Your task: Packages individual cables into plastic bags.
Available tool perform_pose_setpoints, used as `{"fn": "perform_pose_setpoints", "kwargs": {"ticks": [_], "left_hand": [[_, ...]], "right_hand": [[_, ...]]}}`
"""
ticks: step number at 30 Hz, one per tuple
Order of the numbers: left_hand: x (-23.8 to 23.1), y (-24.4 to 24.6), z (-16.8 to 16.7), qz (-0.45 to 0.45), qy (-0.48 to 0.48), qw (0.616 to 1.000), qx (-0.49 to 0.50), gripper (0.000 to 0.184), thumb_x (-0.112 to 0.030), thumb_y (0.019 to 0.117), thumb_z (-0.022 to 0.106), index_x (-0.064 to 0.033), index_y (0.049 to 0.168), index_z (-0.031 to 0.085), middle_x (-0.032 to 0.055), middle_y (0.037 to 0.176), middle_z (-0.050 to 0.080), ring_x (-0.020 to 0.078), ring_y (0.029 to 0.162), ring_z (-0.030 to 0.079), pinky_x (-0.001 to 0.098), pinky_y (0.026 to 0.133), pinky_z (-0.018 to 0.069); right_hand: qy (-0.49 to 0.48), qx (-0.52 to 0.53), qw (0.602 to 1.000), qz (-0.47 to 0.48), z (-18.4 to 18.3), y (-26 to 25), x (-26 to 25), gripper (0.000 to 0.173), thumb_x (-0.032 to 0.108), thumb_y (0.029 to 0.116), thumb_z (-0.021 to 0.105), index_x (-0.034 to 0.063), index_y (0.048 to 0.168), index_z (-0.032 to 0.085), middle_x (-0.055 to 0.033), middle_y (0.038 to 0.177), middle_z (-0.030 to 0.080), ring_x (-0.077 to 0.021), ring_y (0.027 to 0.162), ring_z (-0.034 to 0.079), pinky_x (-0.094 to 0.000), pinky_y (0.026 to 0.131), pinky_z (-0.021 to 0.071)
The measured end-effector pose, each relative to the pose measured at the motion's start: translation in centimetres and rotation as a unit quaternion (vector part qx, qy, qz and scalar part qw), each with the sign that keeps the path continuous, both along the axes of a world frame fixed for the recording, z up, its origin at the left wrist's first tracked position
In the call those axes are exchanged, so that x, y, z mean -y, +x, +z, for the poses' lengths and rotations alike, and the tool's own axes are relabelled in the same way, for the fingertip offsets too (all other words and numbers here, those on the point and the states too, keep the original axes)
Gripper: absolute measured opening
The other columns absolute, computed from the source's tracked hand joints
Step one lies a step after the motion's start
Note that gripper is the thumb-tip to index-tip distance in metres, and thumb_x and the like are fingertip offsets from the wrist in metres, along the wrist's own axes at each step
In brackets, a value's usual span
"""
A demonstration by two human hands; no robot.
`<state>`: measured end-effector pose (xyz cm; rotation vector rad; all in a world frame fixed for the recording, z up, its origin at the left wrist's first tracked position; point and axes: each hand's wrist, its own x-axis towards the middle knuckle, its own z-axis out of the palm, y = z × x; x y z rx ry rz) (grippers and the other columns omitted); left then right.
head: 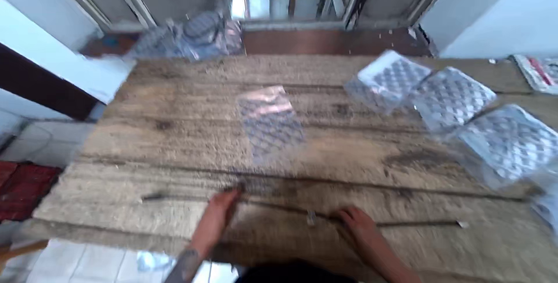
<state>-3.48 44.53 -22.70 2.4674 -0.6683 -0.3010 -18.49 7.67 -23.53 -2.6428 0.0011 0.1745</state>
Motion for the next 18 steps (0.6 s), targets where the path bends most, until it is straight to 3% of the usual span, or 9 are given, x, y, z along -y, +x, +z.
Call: {"fn": "perform_pose_setpoints", "kwargs": {"ticks": [3,5,7,9,11,13,14,16,18], "left_hand": [[-0.1,3.1,2.1,-0.084,-0.069,0.991,0.080,0.021,-0.003,0.0951,0.062,-0.0088,0.108,0.078,0.0090,0.101,0.075,0.0290,0.098,0.071,0.0566,0.095,0.0523],[-0.7,4.7,3.2,-0.093,-0.087,0.985,0.120,0.019,-0.003,0.0934,0.065,-0.0094,0.103,0.080,0.0091,0.098,0.075,0.0296,0.098,0.070,0.0577,0.095,0.0509],[-0.8,4.8,3.6,-0.039,-0.093,0.981,0.168,0.016,-0.004,0.0924,0.069,-0.0106,0.102,0.080,0.0093,0.104,0.076,0.0317,0.108,0.068,0.0564,0.102,0.0472],[0.2,2.0,3.3,0.069,-0.099,0.978,0.172,0.017,-0.005,0.0948,0.068,-0.0056,0.109,0.077,0.0148,0.115,0.071,0.0359,0.119,0.061,0.0560,0.106,0.0453],[2.7,-3.3,2.5,0.168,-0.127,0.976,0.053,0.023,-0.014,0.1016,0.062,0.0008,0.118,0.068,0.0160,0.115,0.070,0.0287,0.111,0.067,0.0500,0.098,0.0535],[5.5,-7.0,1.0,0.162,-0.221,0.948,-0.161,0.030,-0.019,0.1023,0.062,-0.0004,0.126,0.066,0.0119,0.113,0.072,0.0194,0.101,0.070,0.0414,0.093,0.0574],[6.7,-7.9,0.6,0.144,-0.269,0.920,-0.248,0.032,-0.018,0.1028,0.061,-0.0011,0.130,0.063,0.0107,0.118,0.071,0.0173,0.104,0.070,0.0387,0.096,0.0575],[8.7,-8.6,1.0,0.159,-0.330,0.872,-0.324,0.023,-0.017,0.1024,0.063,-0.0006,0.118,0.067,0.0085,0.105,0.074,0.0156,0.094,0.073,0.0355,0.089,0.0604],[9.6,-8.7,1.9,0.207,-0.338,0.858,-0.327,0.022,-0.019,0.1015,0.065,-0.0016,0.089,0.070,0.0053,0.083,0.074,0.0131,0.077,0.072,0.0316,0.079,0.0604]], "right_hand": [[-0.004,0.029,1.000,0.002,0.9,0.3,-0.9,0.020,0.016,0.0998,0.063,0.0028,0.108,0.075,-0.0187,0.102,0.072,-0.0382,0.097,0.071,-0.0570,0.087,0.0567],[0.019,0.042,0.999,0.004,0.9,0.2,-1.8,0.019,0.017,0.1004,0.062,0.0031,0.106,0.073,-0.0142,0.099,0.071,-0.0307,0.086,0.072,-0.0502,0.077,0.0604],[0.043,0.062,0.997,-0.002,0.8,0.0,-3.0,0.019,0.019,0.1013,0.061,0.0032,0.106,0.071,-0.0122,0.097,0.069,-0.0266,0.077,0.071,-0.0460,0.069,0.0610],[0.057,0.090,0.994,-0.006,1.1,-0.2,-4.5,0.019,0.019,0.1010,0.061,0.0038,0.105,0.071,-0.0112,0.095,0.069,-0.0255,0.076,0.070,-0.0443,0.067,0.0605],[0.069,0.112,0.991,-0.011,1.6,-0.3,-5.8,0.020,0.020,0.1011,0.060,0.0035,0.105,0.071,-0.0108,0.093,0.070,-0.0246,0.073,0.069,-0.0431,0.065,0.0599],[0.076,0.113,0.991,-0.012,2.0,-0.4,-6.8,0.023,0.024,0.1013,0.060,0.0040,0.104,0.072,-0.0097,0.091,0.070,-0.0223,0.067,0.067,-0.0413,0.062,0.0589],[0.078,0.112,0.991,-0.011,2.2,-0.5,-7.3,0.024,0.026,0.1014,0.060,0.0054,0.104,0.073,-0.0082,0.090,0.070,-0.0200,0.065,0.066,-0.0392,0.060,0.0582],[0.081,0.122,0.989,-0.015,2.4,-1.0,-8.3,0.023,0.027,0.1004,0.061,0.0070,0.102,0.073,-0.0060,0.087,0.070,-0.0172,0.062,0.064,-0.0363,0.058,0.0568],[0.079,0.128,0.988,-0.023,2.8,-1.1,-9.1,0.022,0.027,0.0997,0.062,0.0071,0.100,0.073,-0.0057,0.085,0.069,-0.0171,0.061,0.063,-0.0363,0.057,0.0561]]}}
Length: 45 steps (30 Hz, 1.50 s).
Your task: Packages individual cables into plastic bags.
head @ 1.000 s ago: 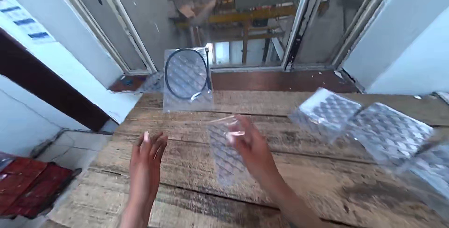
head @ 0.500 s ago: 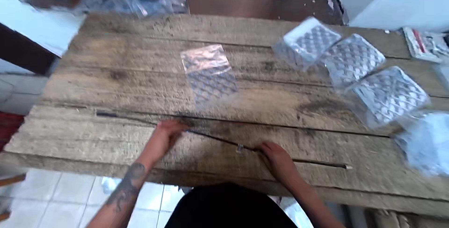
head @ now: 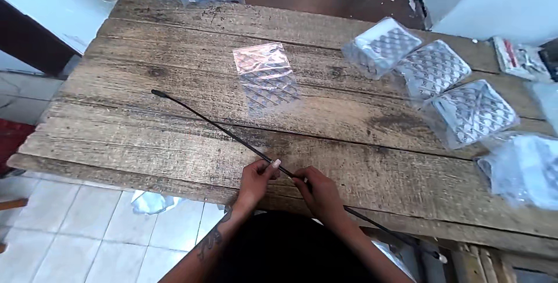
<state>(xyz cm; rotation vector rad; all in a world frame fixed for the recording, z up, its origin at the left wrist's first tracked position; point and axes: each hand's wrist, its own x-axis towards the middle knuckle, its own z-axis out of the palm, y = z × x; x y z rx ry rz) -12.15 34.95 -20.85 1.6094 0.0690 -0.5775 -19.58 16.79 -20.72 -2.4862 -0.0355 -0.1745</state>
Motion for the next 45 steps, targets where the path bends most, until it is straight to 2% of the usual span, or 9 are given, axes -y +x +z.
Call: {"fn": "perform_pose_setpoints", "kwargs": {"ticks": [3,8,13,16,23,33,37,42,45], "left_hand": [[-0.6,0.1,-0.1,0.037,0.007,0.999,0.013,0.028,-0.018,0.1021,0.064,-0.0023,0.080,0.068,0.0036,0.075,0.072,0.0120,0.070,0.068,0.0298,0.073,0.0577],[-1.2,-0.7,-1.4,0.054,-0.037,0.995,0.073,0.024,-0.014,0.1052,0.057,-0.0036,0.087,0.068,0.0020,0.078,0.071,0.0092,0.071,0.065,0.0260,0.072,0.0549],[-0.4,-1.3,-1.5,0.110,0.070,0.971,0.201,0.027,-0.022,0.1051,0.057,-0.0058,0.085,0.064,-0.0019,0.068,0.058,0.0055,0.060,0.055,0.0232,0.059,0.0481],[0.0,-1.5,-1.7,0.126,0.119,0.954,0.243,0.027,-0.023,0.1039,0.057,-0.0060,0.084,0.066,-0.0004,0.072,0.058,0.0077,0.065,0.056,0.0260,0.063,0.0488],[-0.9,-0.3,1.5,0.099,-0.080,0.991,-0.052,0.032,-0.025,0.1077,0.052,-0.0088,0.082,0.061,-0.0010,0.064,0.052,0.0066,0.055,0.046,0.0216,0.055,0.0402],[0.9,1.9,6.4,0.114,-0.105,0.986,-0.062,0.030,-0.018,0.1067,0.052,-0.0032,0.084,0.066,0.0028,0.070,0.063,0.0067,0.061,0.056,0.0205,0.060,0.0484],[0.8,8.4,8.9,0.020,-0.032,0.995,0.087,0.024,-0.021,0.1059,0.053,-0.0074,0.095,0.070,0.0018,0.084,0.071,0.0100,0.075,0.066,0.0280,0.076,0.0571],[2.3,24.8,2.5,-0.152,0.269,0.929,0.203,0.036,-0.030,0.1066,0.055,0.0034,0.099,0.067,0.0135,0.080,0.062,0.0238,0.073,0.059,0.0470,0.071,0.0504],[4.3,32.7,1.1,-0.257,0.343,0.881,0.200,0.042,-0.035,0.1050,0.058,0.0050,0.099,0.069,0.0221,0.089,0.067,0.0360,0.085,0.065,0.0600,0.082,0.0506]], "right_hand": [[0.016,-0.001,1.000,0.012,0.0,0.5,-0.5,0.025,0.029,0.1006,0.061,0.0065,0.102,0.072,-0.0057,0.085,0.068,-0.0169,0.060,0.061,-0.0361,0.056,0.0554],[0.084,-0.089,0.992,0.042,1.2,1.9,-1.2,0.030,0.028,0.1036,0.057,0.0037,0.098,0.075,-0.0073,0.080,0.069,-0.0184,0.070,0.066,-0.0378,0.068,0.0570],[0.146,-0.193,0.970,-0.015,3.1,3.2,-2.2,0.027,0.029,0.1004,0.065,0.0052,0.094,0.075,-0.0039,0.072,0.065,-0.0134,0.063,0.058,-0.0353,0.063,0.0500],[0.109,-0.100,0.989,-0.018,2.5,3.1,-2.8,0.024,0.027,0.0970,0.068,0.0055,0.089,0.074,-0.0041,0.072,0.065,-0.0156,0.061,0.059,-0.0373,0.060,0.0515],[-0.086,0.121,0.988,-0.043,0.3,4.0,-2.8,0.013,0.016,0.0865,0.067,0.0047,0.079,0.069,-0.0074,0.075,0.064,-0.0224,0.056,0.063,-0.0400,0.044,0.0491],[-0.178,0.255,0.950,-0.024,-0.8,6.5,-1.2,0.017,0.003,0.0893,0.058,0.0085,0.075,0.067,-0.0043,0.069,0.063,-0.0200,0.060,0.062,-0.0332,0.050,0.0469],[-0.162,0.291,0.942,0.029,-2.5,7.3,1.6,0.016,0.005,0.0970,0.056,0.0098,0.093,0.071,-0.0039,0.082,0.068,-0.0197,0.073,0.064,-0.0347,0.075,0.0520],[-0.115,0.126,0.985,0.016,-4.9,7.7,1.5,0.016,0.022,0.0945,0.066,0.0171,0.106,0.075,-0.0092,0.109,0.073,-0.0314,0.104,0.069,-0.0583,0.096,0.0500],[0.083,0.081,0.993,-0.035,-1.4,7.6,3.7,0.032,0.041,0.0963,0.068,0.0179,0.117,0.073,-0.0071,0.114,0.071,-0.0199,0.100,0.069,-0.0423,0.089,0.0555]]}}
